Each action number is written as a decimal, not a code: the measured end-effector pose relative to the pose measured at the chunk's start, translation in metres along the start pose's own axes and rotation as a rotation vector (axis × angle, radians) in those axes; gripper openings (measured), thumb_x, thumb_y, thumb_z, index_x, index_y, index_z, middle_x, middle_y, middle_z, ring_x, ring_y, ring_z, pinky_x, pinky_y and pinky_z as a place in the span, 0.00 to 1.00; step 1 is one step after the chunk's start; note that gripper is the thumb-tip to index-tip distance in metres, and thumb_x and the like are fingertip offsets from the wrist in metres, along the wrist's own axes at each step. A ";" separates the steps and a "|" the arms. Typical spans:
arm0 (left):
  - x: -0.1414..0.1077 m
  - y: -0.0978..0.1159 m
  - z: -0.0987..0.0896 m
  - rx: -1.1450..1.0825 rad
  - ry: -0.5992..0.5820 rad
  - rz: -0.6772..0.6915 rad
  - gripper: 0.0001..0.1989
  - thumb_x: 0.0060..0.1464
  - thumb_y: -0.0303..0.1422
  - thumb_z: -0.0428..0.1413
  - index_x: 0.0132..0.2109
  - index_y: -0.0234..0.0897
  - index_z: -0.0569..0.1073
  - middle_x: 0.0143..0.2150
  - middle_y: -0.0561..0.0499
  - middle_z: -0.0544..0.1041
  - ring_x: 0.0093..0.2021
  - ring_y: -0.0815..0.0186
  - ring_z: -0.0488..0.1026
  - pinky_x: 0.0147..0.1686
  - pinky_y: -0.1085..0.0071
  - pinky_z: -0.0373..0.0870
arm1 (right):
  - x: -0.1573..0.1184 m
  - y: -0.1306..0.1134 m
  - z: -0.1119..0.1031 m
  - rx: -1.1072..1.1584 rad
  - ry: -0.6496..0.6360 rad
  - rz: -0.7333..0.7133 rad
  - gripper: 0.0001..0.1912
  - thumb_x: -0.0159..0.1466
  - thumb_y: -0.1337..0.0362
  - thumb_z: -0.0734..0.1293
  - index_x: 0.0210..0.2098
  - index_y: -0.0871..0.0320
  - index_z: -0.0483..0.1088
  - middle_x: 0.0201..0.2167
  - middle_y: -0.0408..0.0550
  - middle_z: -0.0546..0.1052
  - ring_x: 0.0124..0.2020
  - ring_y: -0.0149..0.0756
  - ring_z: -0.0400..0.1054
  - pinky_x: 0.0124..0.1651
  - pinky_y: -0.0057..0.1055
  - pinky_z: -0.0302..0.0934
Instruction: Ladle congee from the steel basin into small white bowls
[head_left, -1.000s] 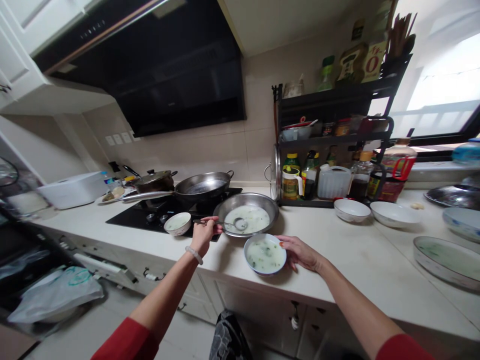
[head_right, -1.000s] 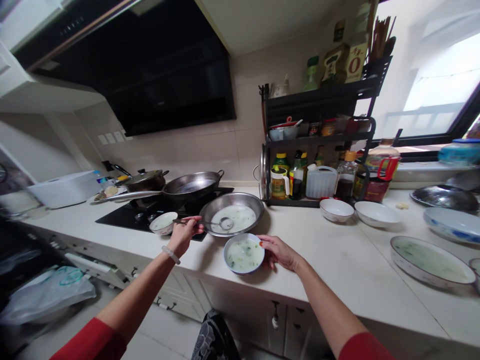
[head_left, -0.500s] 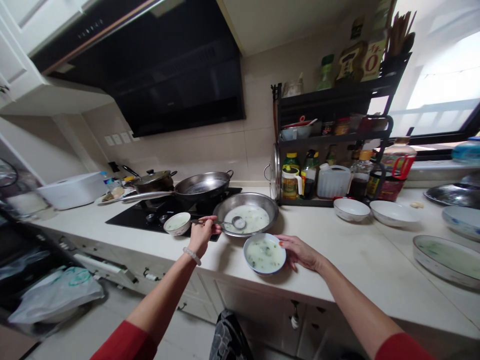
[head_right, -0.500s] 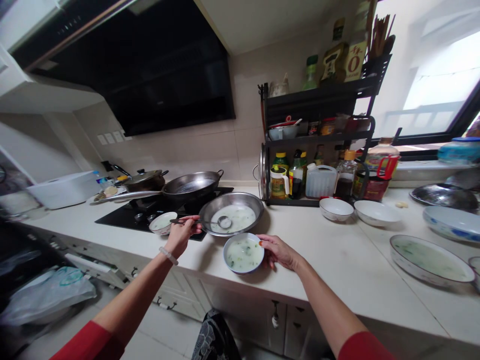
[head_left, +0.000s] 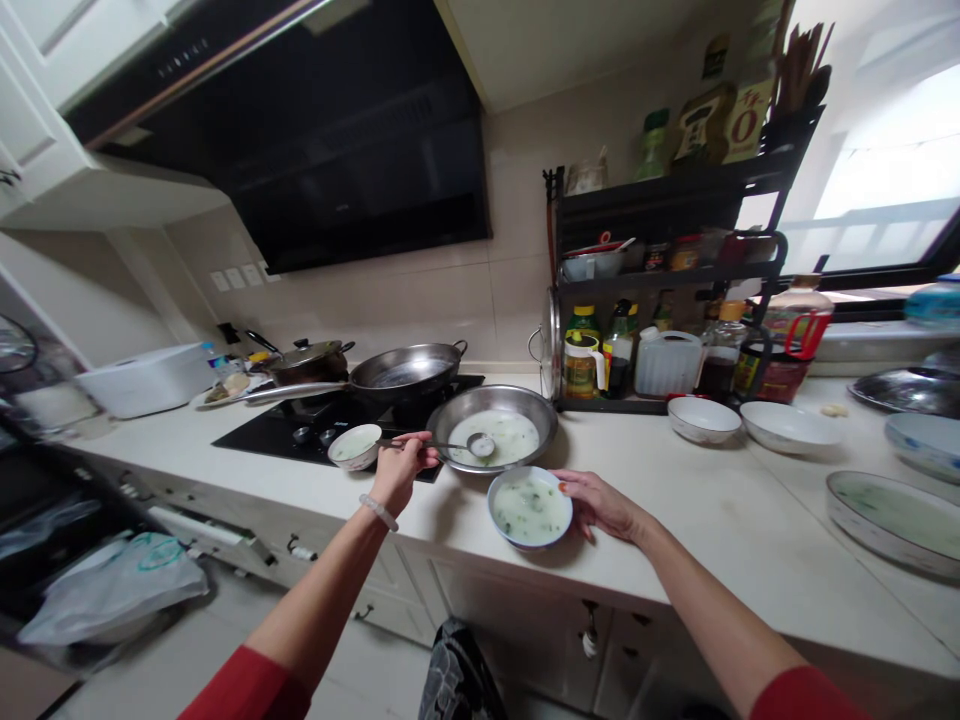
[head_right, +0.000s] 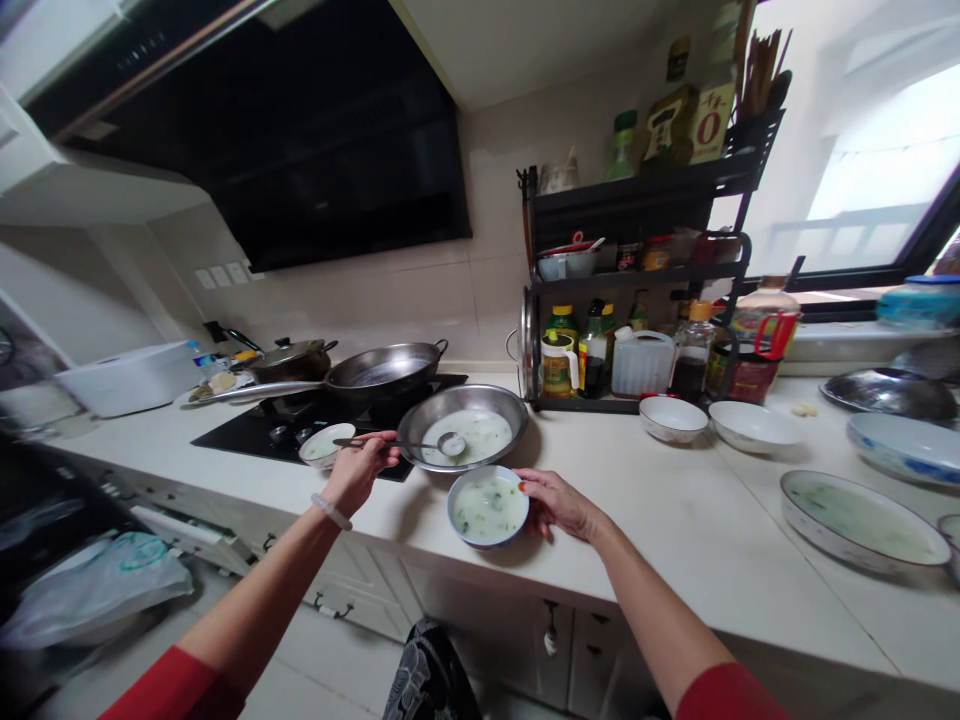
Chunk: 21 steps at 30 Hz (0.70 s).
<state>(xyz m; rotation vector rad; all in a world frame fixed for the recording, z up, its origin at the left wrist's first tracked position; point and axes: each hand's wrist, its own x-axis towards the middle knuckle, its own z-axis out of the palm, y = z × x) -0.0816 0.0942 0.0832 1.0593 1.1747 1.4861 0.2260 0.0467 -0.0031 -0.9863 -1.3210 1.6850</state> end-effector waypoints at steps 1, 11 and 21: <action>-0.001 0.001 -0.001 -0.008 -0.004 -0.013 0.07 0.45 0.23 0.52 0.33 0.28 0.73 0.19 0.51 0.74 0.20 0.70 0.72 0.22 0.77 0.71 | 0.000 0.000 0.000 0.003 -0.003 -0.001 0.32 0.59 0.56 0.65 0.60 0.61 0.61 0.24 0.46 0.77 0.16 0.31 0.70 0.11 0.20 0.59; -0.006 0.011 -0.007 -0.096 0.010 -0.101 0.04 0.48 0.22 0.54 0.32 0.26 0.74 0.21 0.47 0.75 0.23 0.72 0.73 0.23 0.79 0.71 | -0.001 0.000 0.000 0.016 -0.015 -0.015 0.31 0.59 0.57 0.66 0.59 0.63 0.61 0.24 0.46 0.77 0.16 0.30 0.70 0.11 0.20 0.60; -0.031 0.037 -0.010 -0.146 -0.108 -0.110 0.07 0.49 0.24 0.54 0.34 0.25 0.76 0.25 0.45 0.77 0.25 0.72 0.74 0.23 0.81 0.68 | -0.001 -0.001 0.000 0.003 -0.012 -0.018 0.29 0.59 0.56 0.65 0.58 0.62 0.63 0.24 0.46 0.77 0.16 0.30 0.70 0.11 0.19 0.59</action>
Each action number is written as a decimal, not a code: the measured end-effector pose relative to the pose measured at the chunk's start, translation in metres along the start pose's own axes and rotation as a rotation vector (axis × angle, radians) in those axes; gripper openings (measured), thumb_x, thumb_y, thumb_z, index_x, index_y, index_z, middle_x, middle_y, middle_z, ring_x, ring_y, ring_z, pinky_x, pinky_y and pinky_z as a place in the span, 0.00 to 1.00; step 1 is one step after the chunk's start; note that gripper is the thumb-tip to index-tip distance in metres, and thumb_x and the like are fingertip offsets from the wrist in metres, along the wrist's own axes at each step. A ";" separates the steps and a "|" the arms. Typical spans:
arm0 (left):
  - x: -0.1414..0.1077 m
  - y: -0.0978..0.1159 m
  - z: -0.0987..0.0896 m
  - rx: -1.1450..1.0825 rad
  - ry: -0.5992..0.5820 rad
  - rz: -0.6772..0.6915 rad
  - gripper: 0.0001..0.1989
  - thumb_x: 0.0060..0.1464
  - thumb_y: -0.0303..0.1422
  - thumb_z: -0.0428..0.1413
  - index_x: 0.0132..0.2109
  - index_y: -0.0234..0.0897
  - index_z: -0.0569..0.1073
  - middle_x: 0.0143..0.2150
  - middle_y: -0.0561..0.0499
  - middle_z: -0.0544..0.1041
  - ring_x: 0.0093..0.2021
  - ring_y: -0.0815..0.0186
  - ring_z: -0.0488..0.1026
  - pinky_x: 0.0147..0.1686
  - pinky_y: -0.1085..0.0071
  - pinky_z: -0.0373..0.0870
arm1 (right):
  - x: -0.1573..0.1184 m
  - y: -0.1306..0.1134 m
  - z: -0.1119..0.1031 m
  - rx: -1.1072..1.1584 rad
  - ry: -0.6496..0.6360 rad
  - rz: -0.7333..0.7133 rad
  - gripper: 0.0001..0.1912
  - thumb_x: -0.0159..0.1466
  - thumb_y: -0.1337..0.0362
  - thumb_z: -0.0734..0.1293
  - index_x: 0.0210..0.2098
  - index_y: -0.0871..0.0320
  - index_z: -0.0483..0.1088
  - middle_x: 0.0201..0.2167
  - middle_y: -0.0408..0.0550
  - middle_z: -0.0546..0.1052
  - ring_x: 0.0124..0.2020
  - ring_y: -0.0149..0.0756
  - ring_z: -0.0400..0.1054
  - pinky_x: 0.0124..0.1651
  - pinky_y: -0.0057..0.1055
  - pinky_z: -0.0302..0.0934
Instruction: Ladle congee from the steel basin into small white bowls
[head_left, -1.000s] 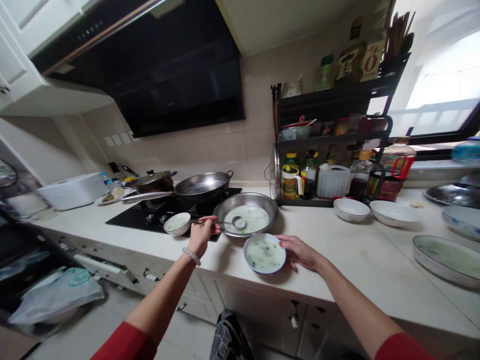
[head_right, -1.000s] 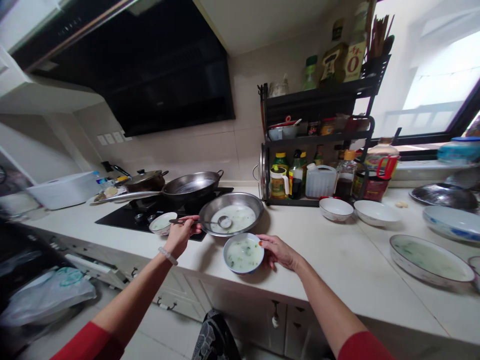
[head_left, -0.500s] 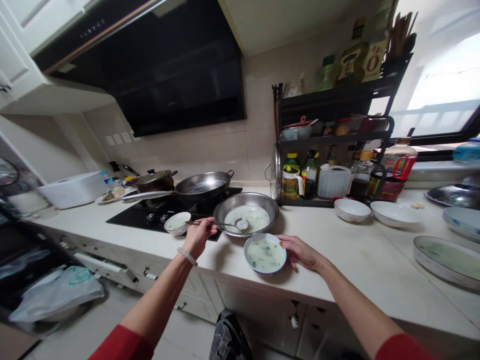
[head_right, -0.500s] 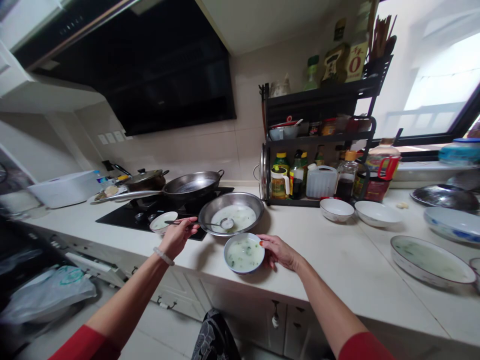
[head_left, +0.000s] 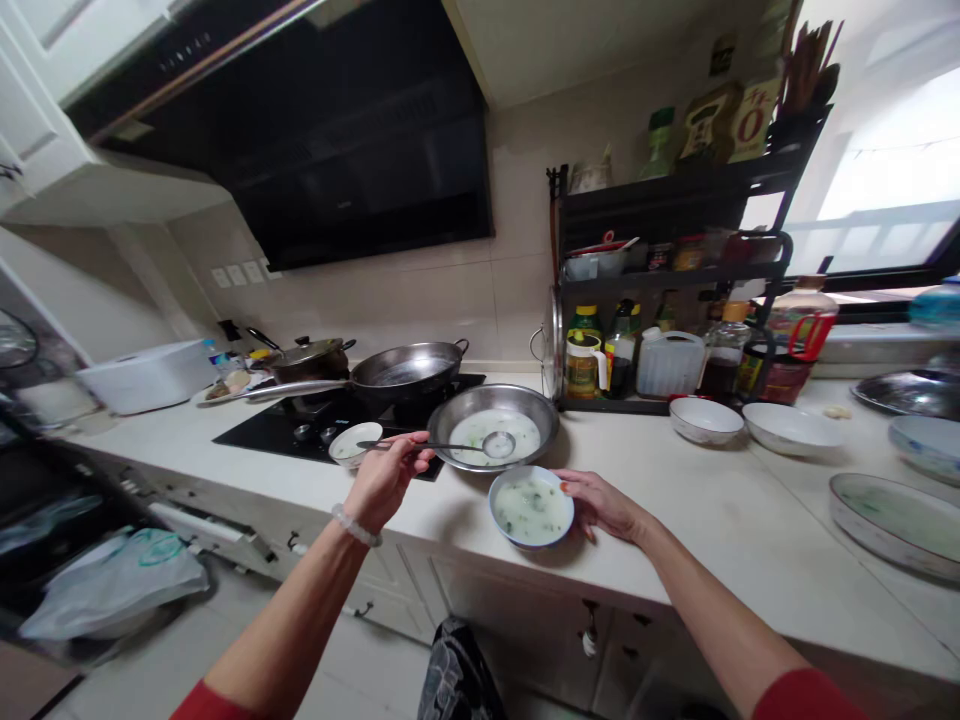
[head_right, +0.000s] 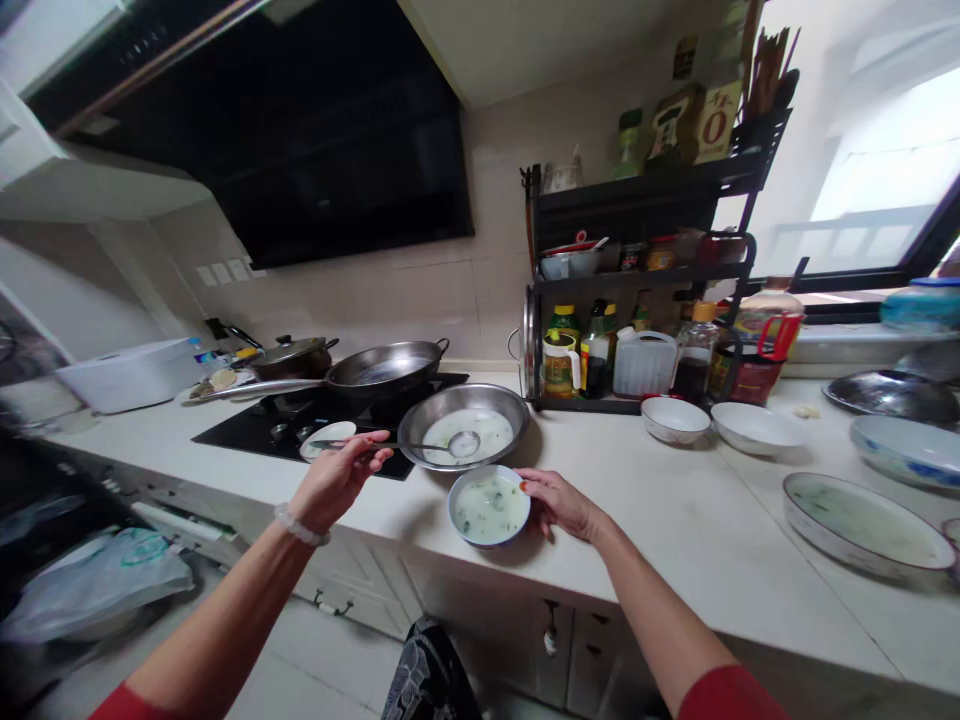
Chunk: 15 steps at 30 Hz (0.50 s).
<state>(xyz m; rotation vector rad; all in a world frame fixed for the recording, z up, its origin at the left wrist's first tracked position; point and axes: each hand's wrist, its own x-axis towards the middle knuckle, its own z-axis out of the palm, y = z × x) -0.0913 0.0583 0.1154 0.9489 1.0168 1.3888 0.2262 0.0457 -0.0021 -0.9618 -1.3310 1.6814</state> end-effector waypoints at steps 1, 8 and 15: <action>-0.004 0.002 0.000 0.003 -0.021 0.006 0.07 0.49 0.25 0.55 0.35 0.25 0.76 0.25 0.45 0.77 0.25 0.72 0.73 0.23 0.81 0.68 | 0.000 0.001 0.000 0.001 0.002 -0.002 0.29 0.59 0.57 0.66 0.57 0.62 0.63 0.24 0.46 0.77 0.15 0.30 0.70 0.11 0.19 0.59; -0.029 0.000 0.006 0.108 -0.122 0.023 0.14 0.47 0.32 0.58 0.39 0.25 0.74 0.22 0.46 0.76 0.23 0.71 0.71 0.23 0.77 0.67 | 0.002 0.004 -0.002 0.015 0.008 -0.005 0.30 0.59 0.57 0.66 0.58 0.62 0.62 0.25 0.45 0.77 0.15 0.30 0.70 0.11 0.20 0.60; -0.051 -0.010 0.005 0.328 -0.355 0.116 0.19 0.53 0.41 0.56 0.43 0.27 0.72 0.25 0.48 0.75 0.25 0.67 0.72 0.25 0.71 0.71 | 0.002 0.004 -0.002 0.024 0.004 -0.004 0.31 0.60 0.57 0.66 0.60 0.63 0.60 0.22 0.45 0.76 0.16 0.31 0.70 0.11 0.20 0.60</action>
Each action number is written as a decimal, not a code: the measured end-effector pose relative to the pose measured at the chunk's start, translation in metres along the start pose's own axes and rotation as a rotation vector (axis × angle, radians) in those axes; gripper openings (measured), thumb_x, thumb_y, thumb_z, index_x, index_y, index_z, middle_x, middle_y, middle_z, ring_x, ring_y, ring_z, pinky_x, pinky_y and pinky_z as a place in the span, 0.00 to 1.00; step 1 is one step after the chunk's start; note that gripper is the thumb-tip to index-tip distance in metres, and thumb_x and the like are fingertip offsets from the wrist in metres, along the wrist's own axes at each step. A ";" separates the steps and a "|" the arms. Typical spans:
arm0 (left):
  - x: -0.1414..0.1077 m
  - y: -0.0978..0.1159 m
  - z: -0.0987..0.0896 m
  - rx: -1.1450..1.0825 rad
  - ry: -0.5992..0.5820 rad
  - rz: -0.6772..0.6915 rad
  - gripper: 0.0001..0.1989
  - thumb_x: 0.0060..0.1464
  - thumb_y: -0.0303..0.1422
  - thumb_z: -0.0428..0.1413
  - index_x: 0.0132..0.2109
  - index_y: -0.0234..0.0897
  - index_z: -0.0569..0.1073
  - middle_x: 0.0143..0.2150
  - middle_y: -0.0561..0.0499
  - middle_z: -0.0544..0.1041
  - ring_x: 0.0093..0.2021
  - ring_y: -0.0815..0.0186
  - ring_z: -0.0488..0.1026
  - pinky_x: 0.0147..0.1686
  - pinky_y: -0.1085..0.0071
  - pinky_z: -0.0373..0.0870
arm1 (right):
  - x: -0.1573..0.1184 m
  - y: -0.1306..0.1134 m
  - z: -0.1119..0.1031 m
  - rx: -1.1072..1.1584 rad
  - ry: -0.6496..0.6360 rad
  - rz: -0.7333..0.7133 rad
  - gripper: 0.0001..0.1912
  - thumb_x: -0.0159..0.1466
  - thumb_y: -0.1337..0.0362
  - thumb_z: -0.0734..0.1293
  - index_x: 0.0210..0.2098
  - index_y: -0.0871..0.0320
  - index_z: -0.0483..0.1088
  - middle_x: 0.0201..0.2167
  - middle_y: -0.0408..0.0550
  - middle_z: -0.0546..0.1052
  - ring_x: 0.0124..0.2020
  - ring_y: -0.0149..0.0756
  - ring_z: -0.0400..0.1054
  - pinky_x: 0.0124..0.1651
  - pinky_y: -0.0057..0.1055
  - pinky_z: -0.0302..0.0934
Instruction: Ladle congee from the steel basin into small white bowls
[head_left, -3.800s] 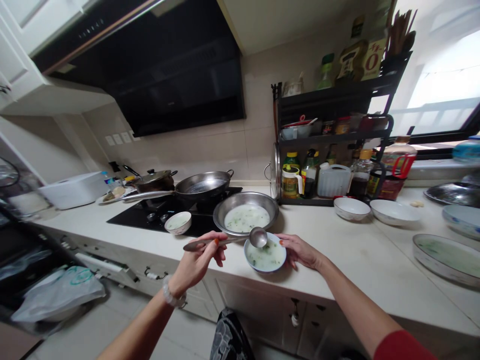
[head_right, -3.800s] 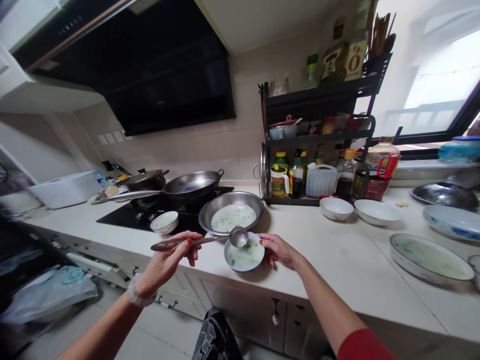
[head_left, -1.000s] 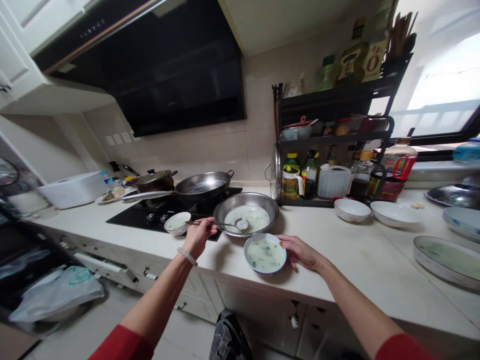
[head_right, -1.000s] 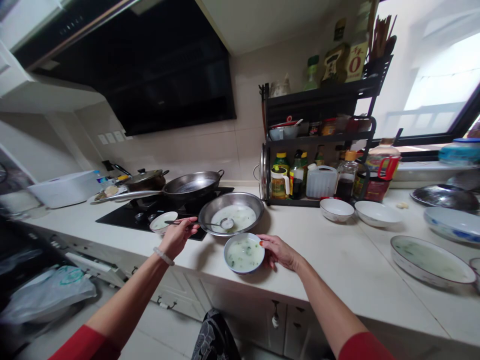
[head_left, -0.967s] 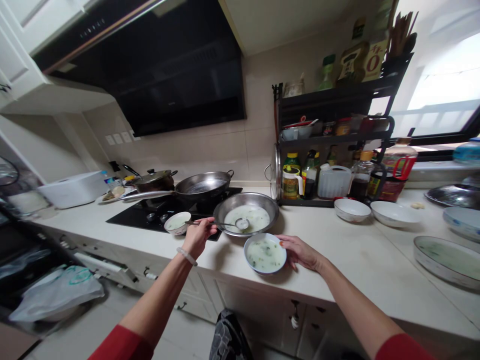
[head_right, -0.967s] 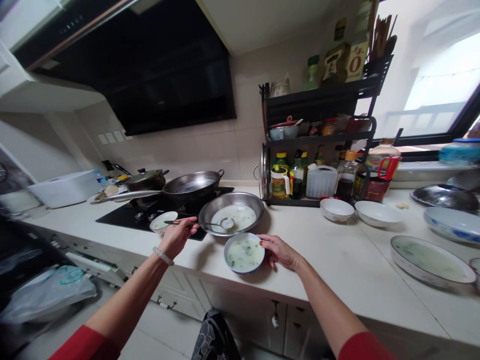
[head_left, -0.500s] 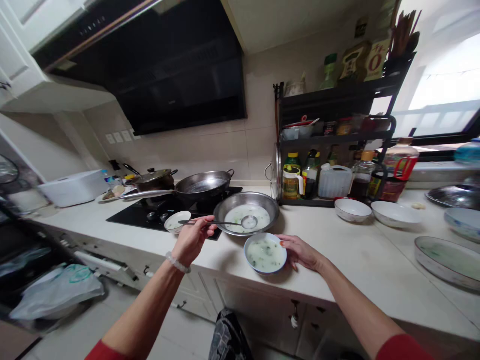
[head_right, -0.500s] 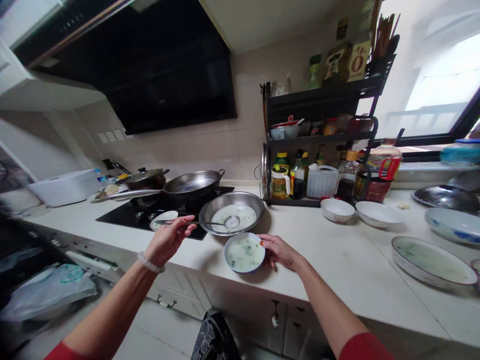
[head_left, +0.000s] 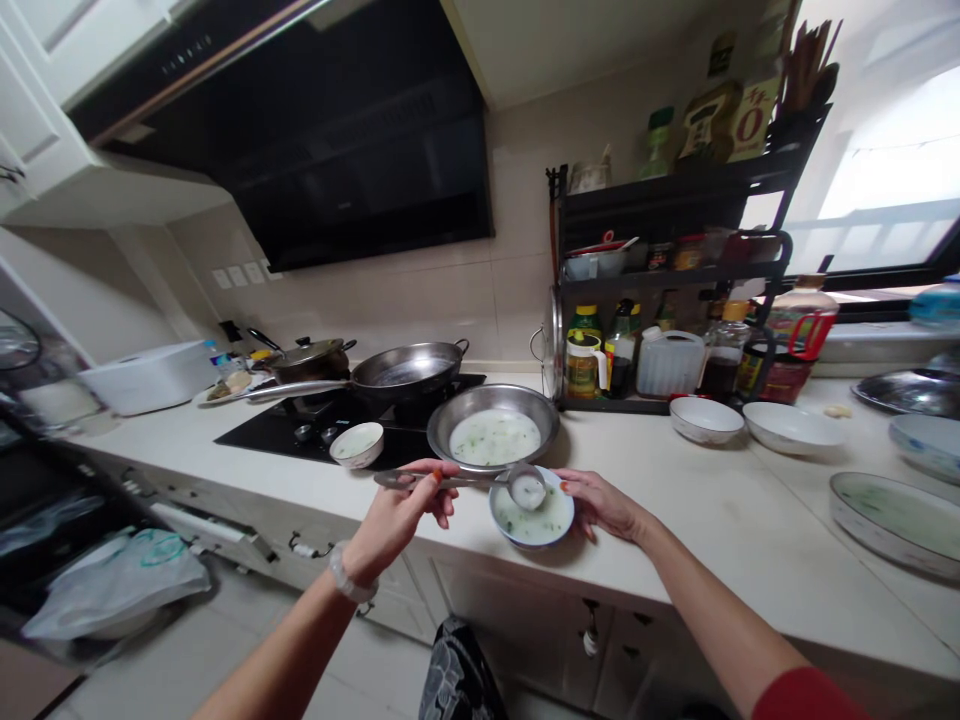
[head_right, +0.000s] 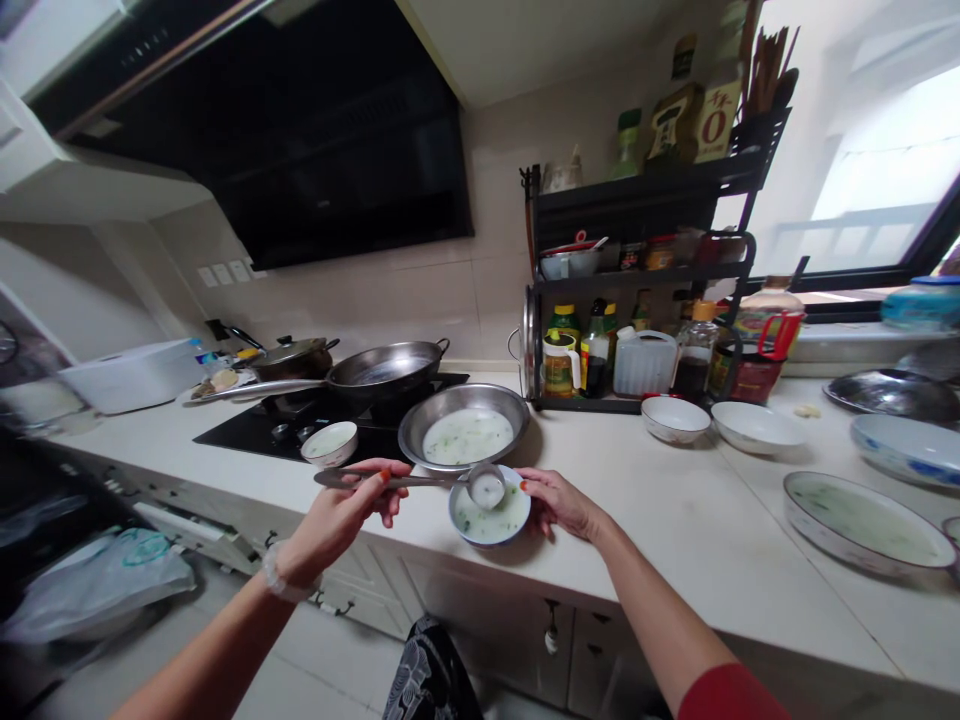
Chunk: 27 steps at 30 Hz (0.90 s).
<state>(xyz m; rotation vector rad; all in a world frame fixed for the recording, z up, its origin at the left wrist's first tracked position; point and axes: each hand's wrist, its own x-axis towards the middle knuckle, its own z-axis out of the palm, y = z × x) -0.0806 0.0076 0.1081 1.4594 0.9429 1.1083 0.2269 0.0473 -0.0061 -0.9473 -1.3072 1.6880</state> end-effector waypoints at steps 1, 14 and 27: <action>-0.002 0.000 0.000 0.045 -0.036 0.025 0.19 0.54 0.41 0.55 0.43 0.28 0.72 0.25 0.48 0.75 0.25 0.67 0.72 0.24 0.71 0.71 | 0.000 0.000 0.000 -0.003 0.000 0.000 0.31 0.59 0.57 0.66 0.60 0.63 0.60 0.21 0.45 0.76 0.16 0.31 0.70 0.11 0.20 0.60; 0.007 -0.007 -0.007 -0.068 0.051 -0.005 0.18 0.51 0.40 0.57 0.42 0.28 0.73 0.23 0.48 0.75 0.24 0.67 0.72 0.25 0.71 0.70 | 0.000 -0.002 0.002 -0.012 0.000 0.005 0.31 0.59 0.57 0.65 0.60 0.63 0.60 0.22 0.45 0.76 0.16 0.31 0.70 0.11 0.19 0.59; 0.055 -0.023 -0.023 -0.135 0.361 -0.001 0.14 0.43 0.32 0.57 0.38 0.27 0.73 0.22 0.50 0.76 0.22 0.70 0.72 0.24 0.74 0.70 | -0.002 -0.005 0.004 -0.032 0.007 0.009 0.32 0.58 0.56 0.66 0.59 0.63 0.61 0.22 0.46 0.76 0.16 0.30 0.70 0.11 0.19 0.59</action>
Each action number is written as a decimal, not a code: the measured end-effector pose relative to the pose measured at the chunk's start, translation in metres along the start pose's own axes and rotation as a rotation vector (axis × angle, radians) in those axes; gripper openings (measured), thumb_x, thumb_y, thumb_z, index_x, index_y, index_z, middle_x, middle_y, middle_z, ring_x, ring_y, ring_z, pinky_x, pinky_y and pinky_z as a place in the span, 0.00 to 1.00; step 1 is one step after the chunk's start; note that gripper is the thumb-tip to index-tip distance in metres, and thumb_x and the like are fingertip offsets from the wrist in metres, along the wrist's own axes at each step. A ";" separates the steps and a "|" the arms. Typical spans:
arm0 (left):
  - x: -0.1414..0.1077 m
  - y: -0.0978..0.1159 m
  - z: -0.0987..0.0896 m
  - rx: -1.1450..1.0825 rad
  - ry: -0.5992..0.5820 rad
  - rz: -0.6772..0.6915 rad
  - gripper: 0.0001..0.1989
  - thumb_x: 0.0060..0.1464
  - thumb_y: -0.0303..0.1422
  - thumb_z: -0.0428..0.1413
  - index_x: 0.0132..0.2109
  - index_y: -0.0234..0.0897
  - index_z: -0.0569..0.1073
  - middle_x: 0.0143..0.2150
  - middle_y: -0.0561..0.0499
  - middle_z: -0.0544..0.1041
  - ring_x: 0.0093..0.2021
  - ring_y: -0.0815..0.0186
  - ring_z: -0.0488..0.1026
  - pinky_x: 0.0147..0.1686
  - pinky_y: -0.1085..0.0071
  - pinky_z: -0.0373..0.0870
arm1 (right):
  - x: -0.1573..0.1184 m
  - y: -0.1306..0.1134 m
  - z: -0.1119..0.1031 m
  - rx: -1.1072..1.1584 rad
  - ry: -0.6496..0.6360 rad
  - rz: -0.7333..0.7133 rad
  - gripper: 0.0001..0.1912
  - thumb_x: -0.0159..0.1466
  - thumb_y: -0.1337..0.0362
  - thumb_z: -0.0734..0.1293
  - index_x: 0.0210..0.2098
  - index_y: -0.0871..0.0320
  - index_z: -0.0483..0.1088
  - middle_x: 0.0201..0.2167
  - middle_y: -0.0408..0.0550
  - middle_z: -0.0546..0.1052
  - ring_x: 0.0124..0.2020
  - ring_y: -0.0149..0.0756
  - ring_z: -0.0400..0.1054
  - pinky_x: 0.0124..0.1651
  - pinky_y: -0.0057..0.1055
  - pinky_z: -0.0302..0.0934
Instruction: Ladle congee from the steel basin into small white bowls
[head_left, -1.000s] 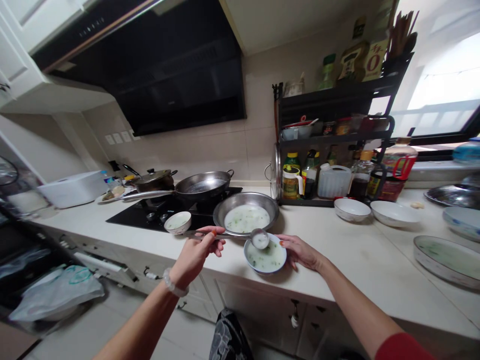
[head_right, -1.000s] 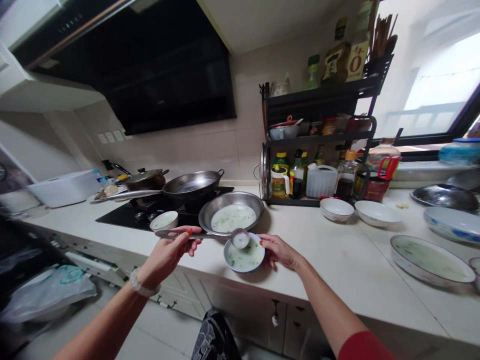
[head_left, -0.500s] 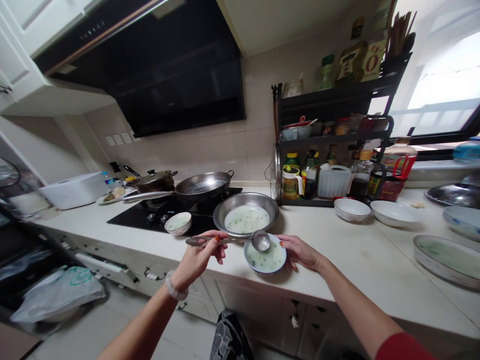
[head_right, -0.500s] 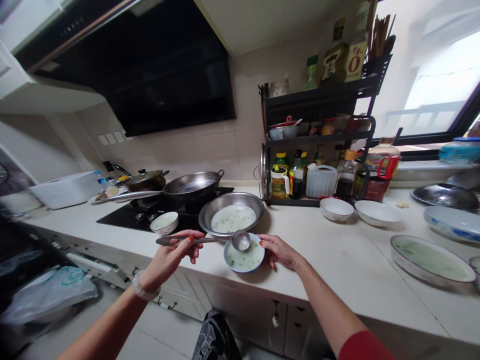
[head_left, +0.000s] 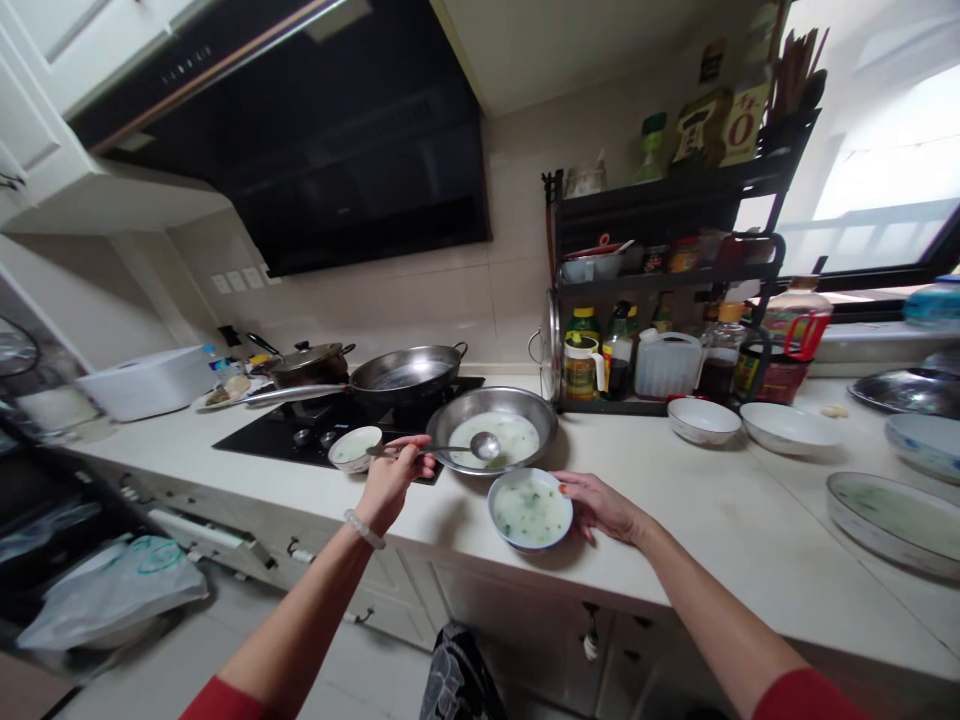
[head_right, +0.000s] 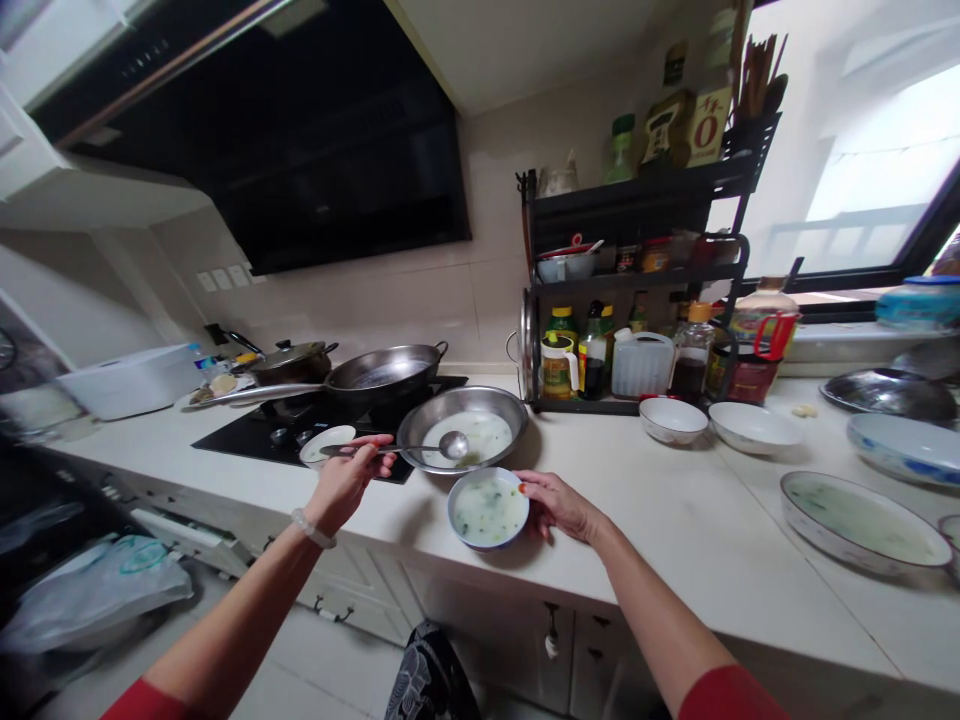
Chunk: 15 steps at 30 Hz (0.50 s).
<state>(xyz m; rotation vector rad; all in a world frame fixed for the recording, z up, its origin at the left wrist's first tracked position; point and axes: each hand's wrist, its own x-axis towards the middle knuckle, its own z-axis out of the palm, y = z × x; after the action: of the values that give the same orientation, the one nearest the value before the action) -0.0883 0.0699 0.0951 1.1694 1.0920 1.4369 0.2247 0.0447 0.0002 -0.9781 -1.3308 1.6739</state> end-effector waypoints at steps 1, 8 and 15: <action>0.003 -0.004 0.001 0.043 0.005 0.024 0.13 0.44 0.32 0.56 0.37 0.27 0.73 0.21 0.50 0.75 0.22 0.69 0.72 0.23 0.74 0.71 | 0.000 0.000 0.000 0.000 0.000 0.000 0.32 0.58 0.56 0.66 0.59 0.63 0.61 0.22 0.46 0.76 0.16 0.31 0.70 0.11 0.19 0.59; 0.013 -0.024 0.004 0.268 -0.070 0.093 0.11 0.47 0.31 0.54 0.38 0.29 0.72 0.19 0.52 0.74 0.20 0.67 0.73 0.21 0.72 0.72 | 0.000 -0.001 0.000 -0.001 0.001 0.006 0.31 0.58 0.57 0.65 0.59 0.62 0.62 0.22 0.45 0.76 0.15 0.31 0.70 0.10 0.20 0.59; 0.018 -0.028 0.007 0.207 -0.045 0.036 0.10 0.46 0.29 0.53 0.37 0.29 0.72 0.18 0.51 0.74 0.18 0.67 0.72 0.21 0.72 0.72 | 0.000 0.000 0.000 0.002 0.007 0.005 0.30 0.58 0.57 0.65 0.58 0.61 0.63 0.23 0.46 0.76 0.17 0.31 0.71 0.10 0.19 0.59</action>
<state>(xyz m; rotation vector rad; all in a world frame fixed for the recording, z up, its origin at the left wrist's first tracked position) -0.0796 0.0925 0.0712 1.3668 1.2155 1.3414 0.2246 0.0446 0.0005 -0.9862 -1.3234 1.6740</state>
